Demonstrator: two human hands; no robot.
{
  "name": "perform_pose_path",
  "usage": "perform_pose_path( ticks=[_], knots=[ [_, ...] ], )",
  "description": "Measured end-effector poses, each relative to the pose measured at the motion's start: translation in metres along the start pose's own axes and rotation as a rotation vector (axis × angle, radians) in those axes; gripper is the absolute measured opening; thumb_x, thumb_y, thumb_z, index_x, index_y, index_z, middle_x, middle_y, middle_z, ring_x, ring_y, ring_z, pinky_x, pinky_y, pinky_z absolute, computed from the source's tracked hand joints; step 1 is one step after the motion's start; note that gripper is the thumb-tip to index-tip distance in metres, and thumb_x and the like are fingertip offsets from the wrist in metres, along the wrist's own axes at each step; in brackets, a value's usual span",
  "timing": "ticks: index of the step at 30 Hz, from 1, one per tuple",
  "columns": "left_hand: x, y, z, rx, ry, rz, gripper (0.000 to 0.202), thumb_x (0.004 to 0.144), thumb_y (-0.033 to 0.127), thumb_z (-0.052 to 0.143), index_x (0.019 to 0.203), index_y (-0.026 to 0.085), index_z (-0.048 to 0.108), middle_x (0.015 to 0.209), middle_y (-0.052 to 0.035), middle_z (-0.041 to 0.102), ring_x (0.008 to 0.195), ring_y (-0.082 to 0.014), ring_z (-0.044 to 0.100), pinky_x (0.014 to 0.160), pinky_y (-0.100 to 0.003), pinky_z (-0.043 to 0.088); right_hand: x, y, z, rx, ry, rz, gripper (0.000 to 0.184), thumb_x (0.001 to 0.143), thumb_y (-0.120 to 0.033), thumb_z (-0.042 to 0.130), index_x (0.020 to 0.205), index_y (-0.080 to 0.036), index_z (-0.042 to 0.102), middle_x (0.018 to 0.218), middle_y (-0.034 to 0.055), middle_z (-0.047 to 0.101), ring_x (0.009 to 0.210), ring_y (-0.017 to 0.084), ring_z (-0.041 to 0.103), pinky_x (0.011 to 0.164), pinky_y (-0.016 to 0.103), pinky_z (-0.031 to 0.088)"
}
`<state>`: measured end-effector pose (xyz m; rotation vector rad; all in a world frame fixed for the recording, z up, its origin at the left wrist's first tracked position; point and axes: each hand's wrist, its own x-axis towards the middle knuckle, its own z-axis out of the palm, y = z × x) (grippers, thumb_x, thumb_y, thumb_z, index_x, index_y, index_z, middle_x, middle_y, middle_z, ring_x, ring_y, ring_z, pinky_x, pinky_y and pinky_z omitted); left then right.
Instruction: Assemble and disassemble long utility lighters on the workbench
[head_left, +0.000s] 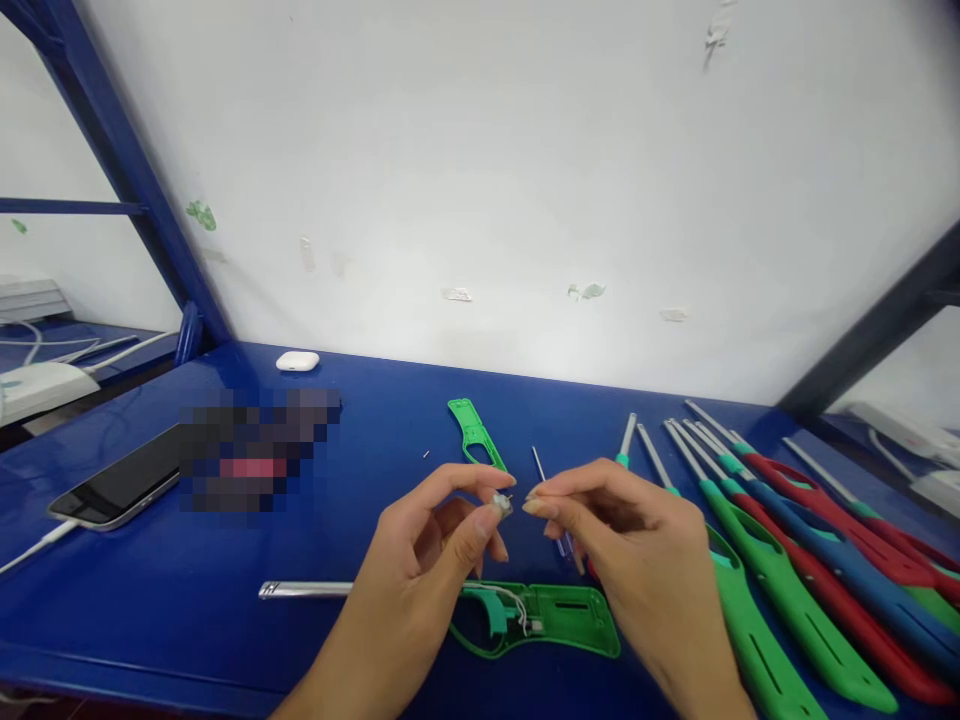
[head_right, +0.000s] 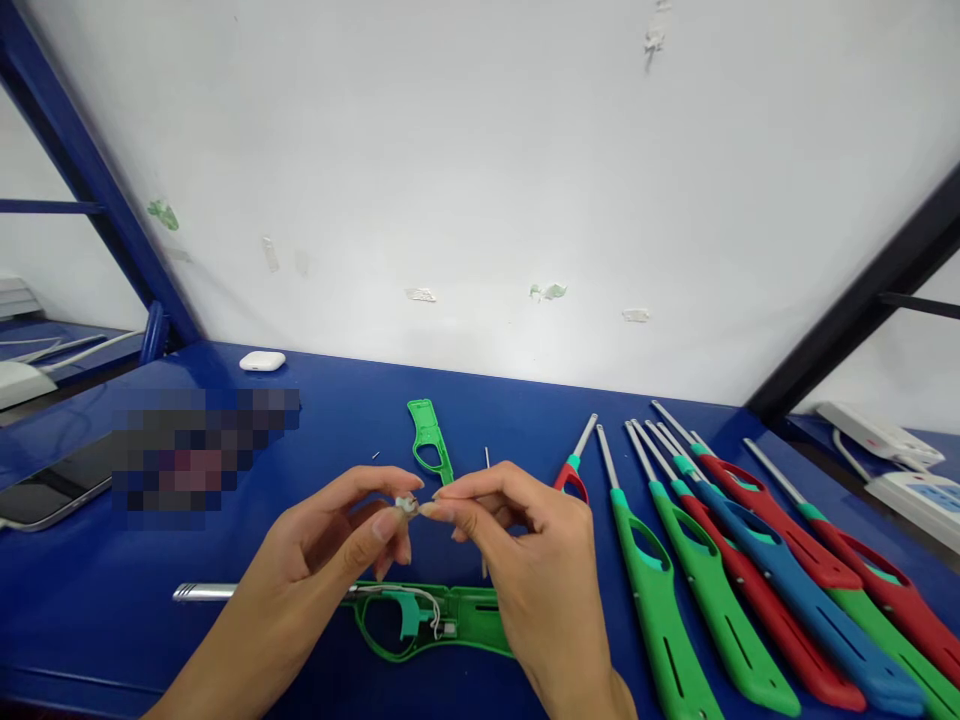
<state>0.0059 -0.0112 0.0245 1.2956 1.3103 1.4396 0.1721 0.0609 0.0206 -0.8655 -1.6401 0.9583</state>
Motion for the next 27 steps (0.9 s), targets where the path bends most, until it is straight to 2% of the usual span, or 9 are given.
perform_pose_path(
  ticks=[5,10,17,22,27],
  knots=[
    [-0.001,0.001,0.002,-0.033,-0.02,-0.009,0.031,0.099,0.047,0.065,0.11,0.019,0.075,0.071,-0.0014,0.065,0.065,-0.0162,0.056,0.059,-0.026,0.046,0.0,0.001,0.0,-0.059,0.022,-0.063,0.013,0.082,-0.033,0.084,0.072,-0.028,0.077,0.065,-0.0051,0.071,0.053,0.008,0.058,0.047,0.017,0.044],
    [-0.001,-0.002,0.002,-0.062,-0.025,-0.03,0.034,0.098,0.049,0.066,0.112,0.019,0.074,0.069,-0.0009,0.063,0.061,-0.0149,0.052,0.057,-0.025,0.042,-0.001,-0.003,0.003,-0.12,-0.005,-0.125,0.017,0.086,-0.031,0.081,0.072,-0.026,0.072,0.063,-0.0072,0.066,0.05,0.007,0.049,0.045,0.017,0.04],
    [-0.002,-0.003,0.003,-0.131,-0.049,-0.038,0.031,0.099,0.05,0.067,0.105,0.02,0.068,0.069,0.0013,0.06,0.06,-0.0127,0.049,0.055,-0.024,0.037,-0.001,-0.001,0.003,-0.204,-0.009,-0.293,0.011,0.094,-0.022,0.075,0.083,-0.027,0.074,0.072,-0.0087,0.071,0.057,0.006,0.06,0.051,0.015,0.047],
    [-0.001,-0.009,0.002,-0.19,-0.093,-0.047,0.03,0.102,0.051,0.063,0.103,0.021,0.061,0.069,0.0037,0.059,0.058,-0.01,0.045,0.054,-0.022,0.034,-0.003,0.0,0.002,-0.231,-0.022,-0.339,0.012,0.097,-0.02,0.07,0.088,-0.027,0.073,0.071,-0.0092,0.069,0.053,0.004,0.057,0.049,0.014,0.045],
    [-0.002,-0.009,0.005,-0.291,-0.138,-0.092,0.03,0.103,0.051,0.062,0.105,0.021,0.059,0.07,0.004,0.059,0.057,-0.0091,0.049,0.052,-0.022,0.033,-0.004,-0.001,0.004,-0.269,-0.04,-0.426,0.014,0.098,-0.016,0.067,0.088,-0.025,0.071,0.077,-0.0085,0.07,0.064,0.004,0.061,0.058,0.011,0.047]
  ],
)
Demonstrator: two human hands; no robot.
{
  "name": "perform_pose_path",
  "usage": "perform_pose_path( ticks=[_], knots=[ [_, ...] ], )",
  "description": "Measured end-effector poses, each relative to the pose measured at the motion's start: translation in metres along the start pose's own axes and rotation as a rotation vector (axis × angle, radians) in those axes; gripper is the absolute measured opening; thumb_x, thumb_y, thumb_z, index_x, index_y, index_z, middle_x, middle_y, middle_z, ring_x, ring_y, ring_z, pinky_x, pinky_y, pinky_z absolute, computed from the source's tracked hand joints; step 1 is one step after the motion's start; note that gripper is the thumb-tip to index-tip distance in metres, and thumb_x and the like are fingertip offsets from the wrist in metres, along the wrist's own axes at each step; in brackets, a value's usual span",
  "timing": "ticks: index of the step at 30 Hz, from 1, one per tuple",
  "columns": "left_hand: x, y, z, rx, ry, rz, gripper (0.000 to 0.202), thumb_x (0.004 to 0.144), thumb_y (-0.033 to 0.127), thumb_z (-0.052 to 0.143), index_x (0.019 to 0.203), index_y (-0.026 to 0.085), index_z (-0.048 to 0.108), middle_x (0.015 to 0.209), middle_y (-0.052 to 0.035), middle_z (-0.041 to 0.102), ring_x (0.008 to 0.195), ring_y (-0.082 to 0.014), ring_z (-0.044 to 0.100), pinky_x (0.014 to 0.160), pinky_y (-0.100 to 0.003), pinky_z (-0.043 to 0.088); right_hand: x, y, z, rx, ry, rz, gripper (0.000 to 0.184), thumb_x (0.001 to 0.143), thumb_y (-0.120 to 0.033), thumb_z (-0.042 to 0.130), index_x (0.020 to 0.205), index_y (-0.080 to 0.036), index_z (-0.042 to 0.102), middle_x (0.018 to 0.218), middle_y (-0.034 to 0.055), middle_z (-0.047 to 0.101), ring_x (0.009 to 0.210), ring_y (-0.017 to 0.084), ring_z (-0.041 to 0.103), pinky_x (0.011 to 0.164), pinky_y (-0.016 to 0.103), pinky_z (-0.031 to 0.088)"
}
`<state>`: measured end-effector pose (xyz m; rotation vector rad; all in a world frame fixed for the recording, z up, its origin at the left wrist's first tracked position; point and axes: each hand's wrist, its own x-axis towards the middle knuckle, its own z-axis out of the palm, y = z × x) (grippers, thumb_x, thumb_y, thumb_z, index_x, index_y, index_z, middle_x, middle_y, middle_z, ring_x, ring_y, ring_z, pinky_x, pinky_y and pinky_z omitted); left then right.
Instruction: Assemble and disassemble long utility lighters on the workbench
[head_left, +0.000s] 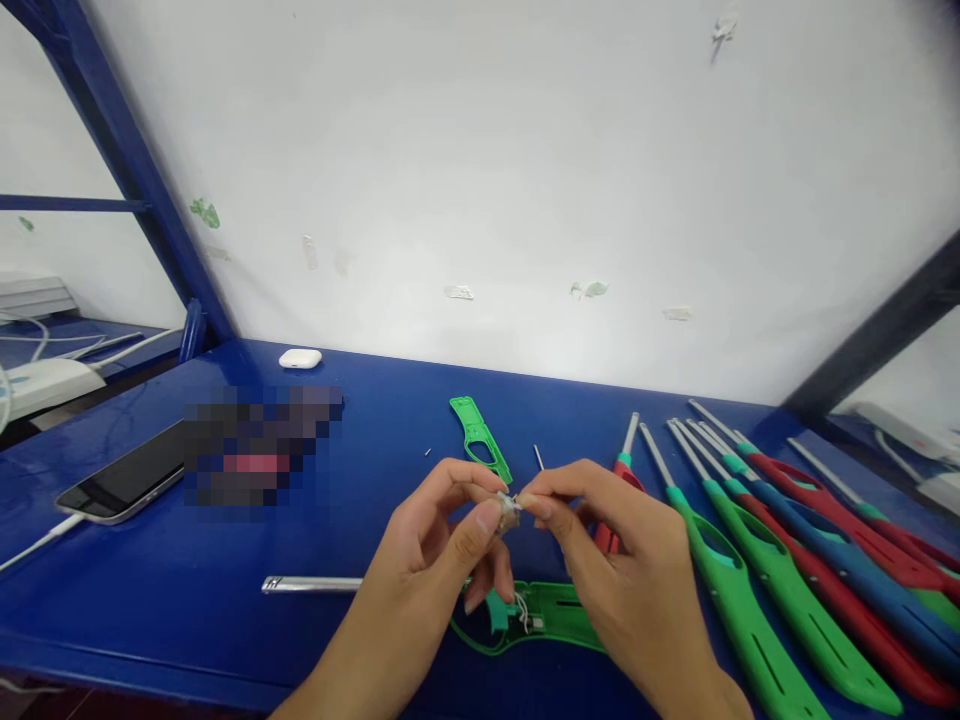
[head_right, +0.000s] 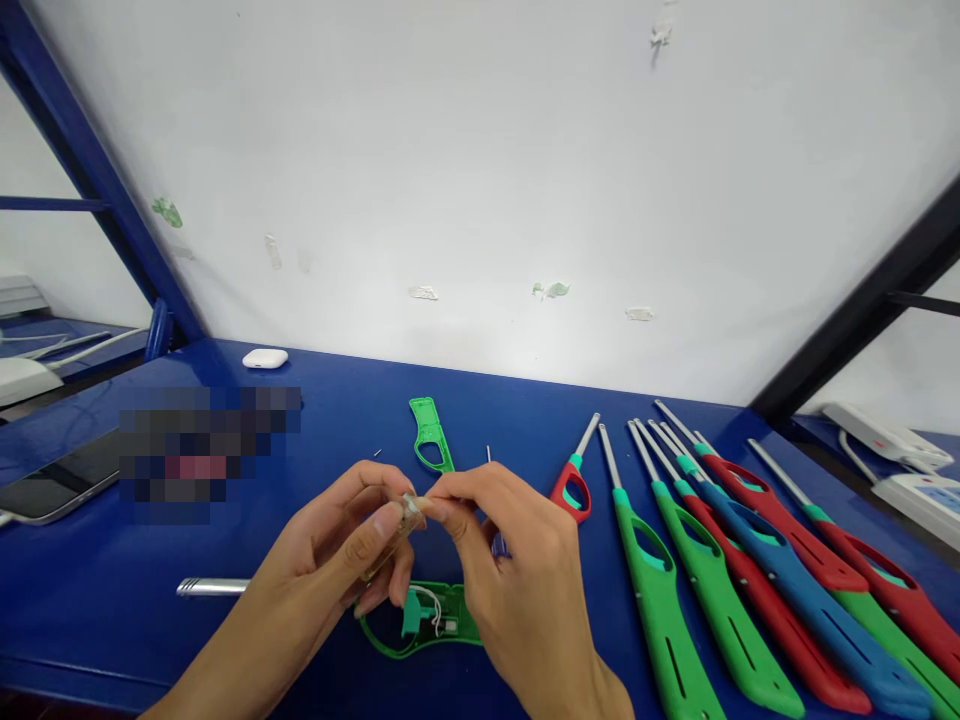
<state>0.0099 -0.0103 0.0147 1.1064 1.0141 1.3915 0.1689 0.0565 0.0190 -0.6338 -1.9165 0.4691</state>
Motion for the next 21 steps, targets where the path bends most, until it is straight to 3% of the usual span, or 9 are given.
perform_pose_path(
  ticks=[6,12,21],
  knots=[
    [-0.004,0.007,0.005,-0.11,0.009,-0.103,0.035,0.097,0.054,0.07,0.103,0.021,0.059,0.072,0.0041,0.057,0.053,-0.0073,0.047,0.052,-0.022,0.029,0.001,0.0,0.002,-0.064,0.016,-0.078,0.016,0.099,-0.014,0.066,0.086,-0.023,0.065,0.077,-0.0074,0.066,0.064,0.004,0.058,0.059,0.012,0.046],
    [-0.007,0.003,0.0,-0.112,-0.02,-0.079,0.028,0.104,0.05,0.062,0.104,0.022,0.061,0.065,0.0084,0.048,0.054,-0.0063,0.038,0.055,-0.021,0.029,-0.003,0.006,0.004,-0.165,-0.024,-0.193,0.014,0.104,-0.014,0.056,0.094,-0.023,0.059,0.085,-0.0033,0.061,0.069,0.007,0.058,0.059,0.018,0.044],
    [-0.011,-0.001,0.001,-0.154,-0.035,-0.081,0.025,0.107,0.045,0.061,0.107,0.021,0.059,0.086,0.005,0.055,0.056,-0.0036,0.038,0.056,-0.023,0.028,-0.008,0.006,0.007,-0.275,0.003,-0.266,0.025,0.1,-0.002,0.05,0.102,-0.023,0.063,0.085,-0.0009,0.06,0.064,0.008,0.057,0.051,0.02,0.04]
  ],
)
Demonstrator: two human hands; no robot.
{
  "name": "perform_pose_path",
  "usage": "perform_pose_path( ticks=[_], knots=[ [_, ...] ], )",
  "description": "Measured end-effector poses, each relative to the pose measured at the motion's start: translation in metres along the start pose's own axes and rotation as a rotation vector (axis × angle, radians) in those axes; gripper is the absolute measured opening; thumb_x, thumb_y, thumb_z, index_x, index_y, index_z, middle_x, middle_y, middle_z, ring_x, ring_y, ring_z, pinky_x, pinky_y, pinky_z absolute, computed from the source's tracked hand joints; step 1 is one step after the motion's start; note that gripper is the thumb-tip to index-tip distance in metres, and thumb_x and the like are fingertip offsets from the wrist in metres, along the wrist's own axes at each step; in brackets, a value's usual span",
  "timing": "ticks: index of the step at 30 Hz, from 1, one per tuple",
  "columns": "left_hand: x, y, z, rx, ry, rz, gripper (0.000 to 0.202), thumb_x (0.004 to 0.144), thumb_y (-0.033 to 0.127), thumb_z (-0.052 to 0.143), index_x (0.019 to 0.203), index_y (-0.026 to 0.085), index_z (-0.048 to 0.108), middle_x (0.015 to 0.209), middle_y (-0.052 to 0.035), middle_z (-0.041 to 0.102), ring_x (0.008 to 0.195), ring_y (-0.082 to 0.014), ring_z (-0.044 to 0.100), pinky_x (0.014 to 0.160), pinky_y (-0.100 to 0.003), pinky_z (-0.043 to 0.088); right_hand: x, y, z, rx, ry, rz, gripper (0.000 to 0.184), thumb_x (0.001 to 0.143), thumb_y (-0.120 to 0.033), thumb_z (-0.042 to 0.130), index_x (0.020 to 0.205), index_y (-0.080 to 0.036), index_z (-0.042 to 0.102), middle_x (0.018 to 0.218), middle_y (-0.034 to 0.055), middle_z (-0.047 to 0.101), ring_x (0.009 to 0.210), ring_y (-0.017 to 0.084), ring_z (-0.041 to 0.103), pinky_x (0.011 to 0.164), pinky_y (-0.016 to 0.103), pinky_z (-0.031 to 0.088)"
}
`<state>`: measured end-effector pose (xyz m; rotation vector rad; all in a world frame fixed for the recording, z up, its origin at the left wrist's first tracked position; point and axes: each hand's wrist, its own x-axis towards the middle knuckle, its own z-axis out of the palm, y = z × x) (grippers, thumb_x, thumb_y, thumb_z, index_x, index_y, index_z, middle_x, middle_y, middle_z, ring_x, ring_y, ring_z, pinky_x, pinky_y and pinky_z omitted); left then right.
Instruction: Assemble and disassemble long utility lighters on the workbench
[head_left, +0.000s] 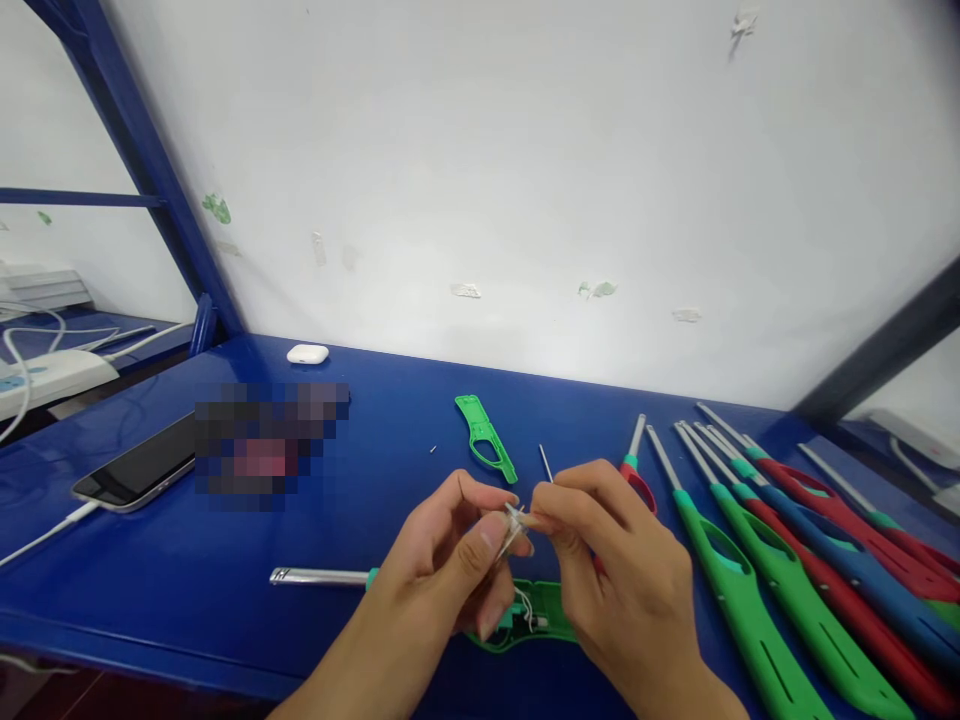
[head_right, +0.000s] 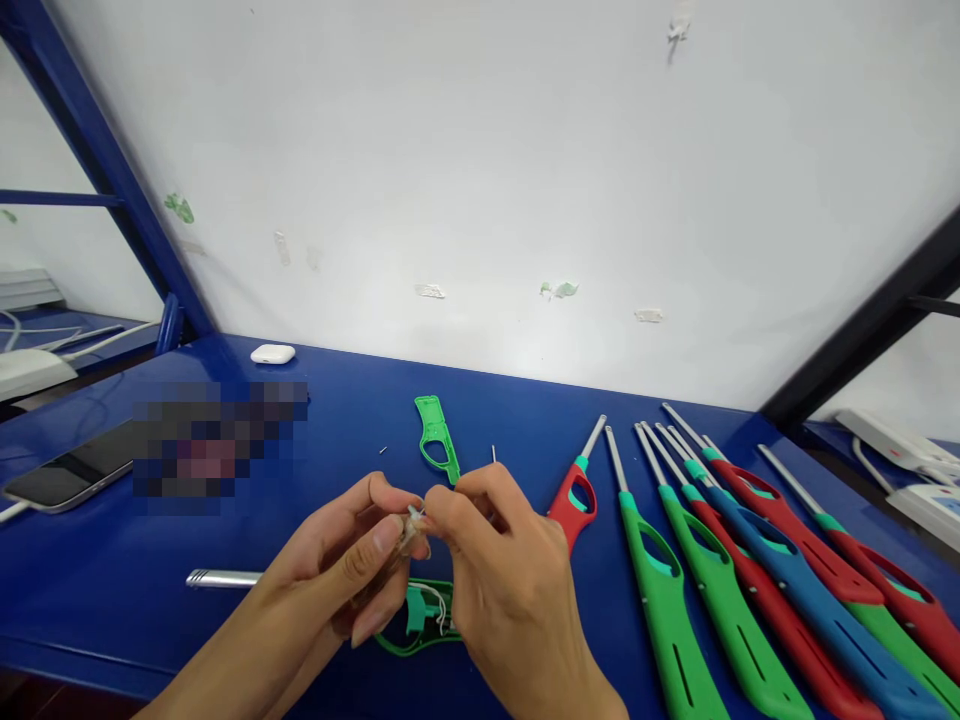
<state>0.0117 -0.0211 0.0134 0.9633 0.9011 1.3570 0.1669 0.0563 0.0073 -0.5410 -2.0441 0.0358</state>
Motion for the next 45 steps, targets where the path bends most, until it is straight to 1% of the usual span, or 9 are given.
perform_pose_path(
  ticks=[4,10,14,20,27,34,37,42,45],
  knots=[
    [-0.003,0.004,0.001,0.013,0.015,-0.012,0.024,0.105,0.044,0.065,0.103,0.02,0.06,0.072,0.0081,0.044,0.056,-0.0053,0.038,0.056,-0.022,0.029,0.001,-0.004,0.001,-0.011,0.031,0.002,0.024,0.099,-0.002,0.051,0.101,-0.024,0.062,0.083,-0.0011,0.06,0.062,0.009,0.057,0.051,0.021,0.04],
    [-0.006,0.006,0.006,-0.055,0.073,-0.017,0.03,0.098,0.046,0.073,0.1,0.02,0.061,0.07,0.0076,0.049,0.055,-0.0058,0.041,0.057,-0.021,0.034,0.003,-0.01,0.003,-0.009,0.071,0.003,0.025,0.099,-0.001,0.052,0.099,-0.024,0.061,0.08,-0.0019,0.061,0.06,0.008,0.059,0.048,0.02,0.039],
    [-0.003,0.006,0.006,-0.084,0.06,-0.027,0.029,0.099,0.047,0.073,0.101,0.02,0.061,0.067,0.0086,0.048,0.053,-0.0044,0.041,0.057,-0.018,0.035,0.004,-0.009,0.001,0.001,0.069,0.003,0.021,0.1,-0.004,0.054,0.097,-0.023,0.063,0.08,-0.0013,0.062,0.061,0.008,0.061,0.049,0.019,0.041],
    [-0.001,0.011,0.006,-0.061,0.066,-0.042,0.034,0.094,0.051,0.077,0.097,0.021,0.062,0.075,0.0049,0.059,0.051,-0.0039,0.042,0.053,-0.019,0.031,0.011,-0.003,-0.013,0.045,0.004,0.022,0.017,0.101,-0.011,0.06,0.095,-0.023,0.07,0.083,-0.001,0.064,0.061,0.008,0.062,0.053,0.02,0.047],
    [-0.001,0.013,0.007,-0.013,0.125,-0.012,0.036,0.093,0.054,0.076,0.099,0.021,0.063,0.061,0.0047,0.055,0.051,-0.0092,0.044,0.053,-0.023,0.033,0.009,-0.003,-0.024,-0.039,-0.084,-0.018,0.016,0.104,-0.019,0.059,0.106,-0.024,0.074,0.093,0.0007,0.07,0.061,0.008,0.066,0.052,0.022,0.049],
    [0.001,0.011,0.005,-0.018,0.069,0.058,0.026,0.099,0.045,0.072,0.105,0.021,0.063,0.068,0.0047,0.055,0.056,-0.008,0.048,0.052,-0.019,0.035,0.01,-0.008,-0.026,-0.108,-0.099,-0.094,0.016,0.101,-0.018,0.062,0.11,-0.021,0.074,0.095,0.0025,0.072,0.062,0.008,0.069,0.049,0.023,0.048],
    [0.002,0.011,0.005,-0.019,0.082,0.067,0.024,0.098,0.042,0.073,0.104,0.021,0.064,0.071,0.0049,0.053,0.058,-0.0074,0.048,0.053,-0.018,0.036,0.012,-0.01,-0.027,-0.054,-0.136,-0.085,0.013,0.1,-0.016,0.061,0.107,-0.02,0.071,0.093,0.0019,0.07,0.062,0.007,0.066,0.05,0.022,0.048],
    [0.001,0.009,0.004,-0.012,0.101,0.05,0.024,0.098,0.043,0.074,0.101,0.022,0.064,0.082,0.0033,0.056,0.062,-0.0071,0.052,0.056,-0.019,0.04,0.011,-0.008,-0.025,-0.006,-0.193,-0.075,0.012,0.099,-0.027,0.068,0.109,-0.022,0.066,0.091,0.0009,0.066,0.063,0.009,0.063,0.047,0.023,0.044],
    [-0.001,0.009,0.003,-0.012,0.099,0.046,0.023,0.098,0.043,0.074,0.101,0.022,0.064,0.083,0.0033,0.056,0.063,-0.0075,0.052,0.058,-0.019,0.042,0.008,-0.006,-0.021,0.025,-0.199,-0.05,0.004,0.101,-0.026,0.066,0.104,-0.023,0.065,0.089,-0.0004,0.063,0.065,0.009,0.062,0.051,0.023,0.044]
  ],
)
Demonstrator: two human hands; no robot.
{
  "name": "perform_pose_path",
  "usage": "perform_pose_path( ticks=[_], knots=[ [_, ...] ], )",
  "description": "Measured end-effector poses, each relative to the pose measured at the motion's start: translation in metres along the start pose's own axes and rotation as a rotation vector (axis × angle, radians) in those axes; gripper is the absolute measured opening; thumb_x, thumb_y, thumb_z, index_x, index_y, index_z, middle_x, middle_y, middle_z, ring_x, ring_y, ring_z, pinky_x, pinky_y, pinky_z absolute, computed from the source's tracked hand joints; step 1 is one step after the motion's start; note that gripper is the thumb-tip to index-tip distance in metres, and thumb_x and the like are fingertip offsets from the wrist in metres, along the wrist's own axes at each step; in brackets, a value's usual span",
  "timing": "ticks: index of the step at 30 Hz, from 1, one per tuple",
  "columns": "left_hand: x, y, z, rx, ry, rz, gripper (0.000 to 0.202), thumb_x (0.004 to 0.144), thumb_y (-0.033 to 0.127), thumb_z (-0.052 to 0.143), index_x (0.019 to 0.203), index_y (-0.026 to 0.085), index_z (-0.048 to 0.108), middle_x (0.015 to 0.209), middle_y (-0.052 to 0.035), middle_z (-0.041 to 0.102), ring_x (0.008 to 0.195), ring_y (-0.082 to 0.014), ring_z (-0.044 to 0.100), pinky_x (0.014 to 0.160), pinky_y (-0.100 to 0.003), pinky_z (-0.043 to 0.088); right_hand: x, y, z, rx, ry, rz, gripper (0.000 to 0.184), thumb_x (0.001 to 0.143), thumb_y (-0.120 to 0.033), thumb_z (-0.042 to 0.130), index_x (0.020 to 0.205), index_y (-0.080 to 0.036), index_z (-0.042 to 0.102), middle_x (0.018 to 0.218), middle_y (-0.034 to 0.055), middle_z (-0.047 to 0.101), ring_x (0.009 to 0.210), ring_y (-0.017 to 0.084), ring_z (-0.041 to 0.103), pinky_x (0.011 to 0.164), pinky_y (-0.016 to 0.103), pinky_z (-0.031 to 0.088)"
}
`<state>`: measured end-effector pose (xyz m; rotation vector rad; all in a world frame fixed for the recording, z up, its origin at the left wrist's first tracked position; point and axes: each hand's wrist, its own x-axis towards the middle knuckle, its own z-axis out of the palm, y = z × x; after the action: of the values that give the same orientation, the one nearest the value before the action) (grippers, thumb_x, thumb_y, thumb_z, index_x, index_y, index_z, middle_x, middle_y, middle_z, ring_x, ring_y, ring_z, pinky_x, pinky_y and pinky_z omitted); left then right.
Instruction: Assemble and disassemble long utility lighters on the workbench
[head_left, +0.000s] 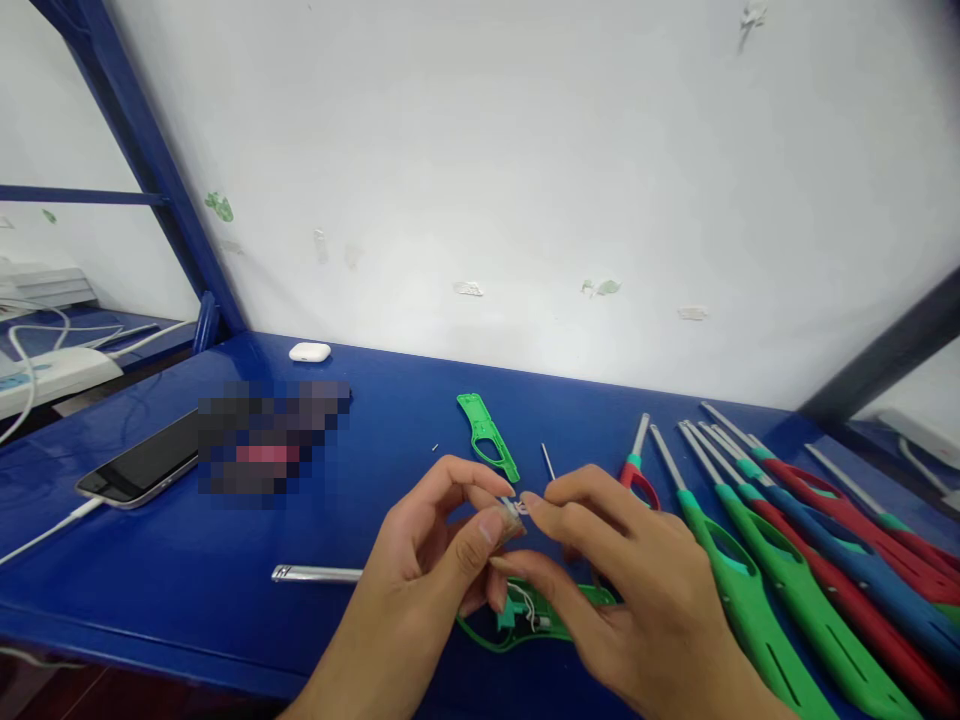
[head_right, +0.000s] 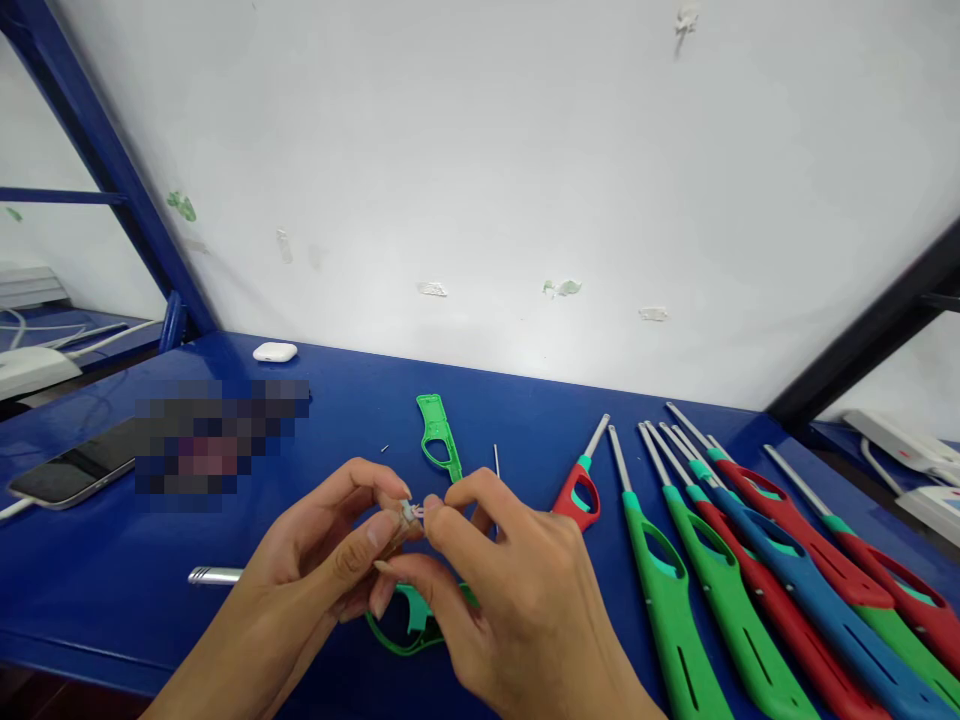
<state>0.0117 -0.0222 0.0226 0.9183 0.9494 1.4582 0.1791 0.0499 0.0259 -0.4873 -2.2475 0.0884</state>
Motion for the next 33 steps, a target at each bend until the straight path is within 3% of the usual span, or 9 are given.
perform_pose_path(
  ticks=[9,13,18,21,26,33],
  knots=[
    [-0.001,-0.001,-0.003,0.089,0.033,0.035,0.018,0.102,0.041,0.068,0.103,0.024,0.064,0.083,0.0039,0.054,0.068,-0.0083,0.049,0.061,-0.019,0.042,-0.003,-0.001,0.013,0.028,-0.029,0.03,0.01,0.102,-0.018,0.061,0.099,-0.024,0.054,0.086,-0.0016,0.056,0.065,0.011,0.056,0.054,0.025,0.044],
    [0.0,-0.002,-0.004,0.107,0.03,0.022,0.019,0.102,0.044,0.068,0.105,0.025,0.065,0.086,0.0037,0.054,0.069,-0.0089,0.049,0.063,-0.019,0.043,-0.001,-0.003,0.009,0.013,-0.045,0.031,0.006,0.103,-0.021,0.059,0.103,-0.025,0.055,0.088,-0.0009,0.059,0.069,0.013,0.062,0.055,0.026,0.045],
    [0.001,-0.004,-0.006,0.143,0.021,0.039,0.032,0.102,0.05,0.066,0.121,0.025,0.07,0.08,0.0023,0.055,0.069,-0.0106,0.048,0.062,-0.02,0.043,0.001,-0.003,-0.003,-0.005,-0.015,0.036,0.01,0.101,-0.021,0.061,0.11,-0.023,0.063,0.099,0.0008,0.068,0.076,0.011,0.068,0.056,0.023,0.047],
    [0.002,-0.002,-0.005,0.209,0.017,0.056,0.032,0.102,0.049,0.066,0.117,0.022,0.074,0.072,0.0022,0.056,0.067,-0.0116,0.05,0.061,-0.021,0.044,0.002,-0.002,-0.006,-0.037,0.019,0.04,0.008,0.102,-0.021,0.061,0.107,-0.023,0.066,0.098,0.0001,0.069,0.076,0.01,0.068,0.057,0.023,0.048],
    [0.005,0.006,0.001,0.285,0.061,0.113,0.025,0.098,0.041,0.07,0.112,0.02,0.075,0.074,0.0003,0.065,0.067,-0.0142,0.061,0.064,-0.024,0.052,0.004,0.002,-0.007,0.116,-0.026,0.198,0.007,0.103,-0.022,0.061,0.103,-0.027,0.066,0.1,-0.0032,0.067,0.066,0.006,0.061,0.057,0.021,0.047],
    [0.005,0.006,0.0,0.309,0.055,0.127,0.018,0.097,0.037,0.071,0.101,0.02,0.075,0.078,-0.001,0.072,0.071,-0.0157,0.07,0.068,-0.024,0.058,0.004,0.011,-0.008,0.296,-0.031,0.228,0.015,0.104,-0.018,0.061,0.096,-0.028,0.066,0.095,-0.0053,0.067,0.079,0.007,0.063,0.058,0.017,0.045]
  ],
)
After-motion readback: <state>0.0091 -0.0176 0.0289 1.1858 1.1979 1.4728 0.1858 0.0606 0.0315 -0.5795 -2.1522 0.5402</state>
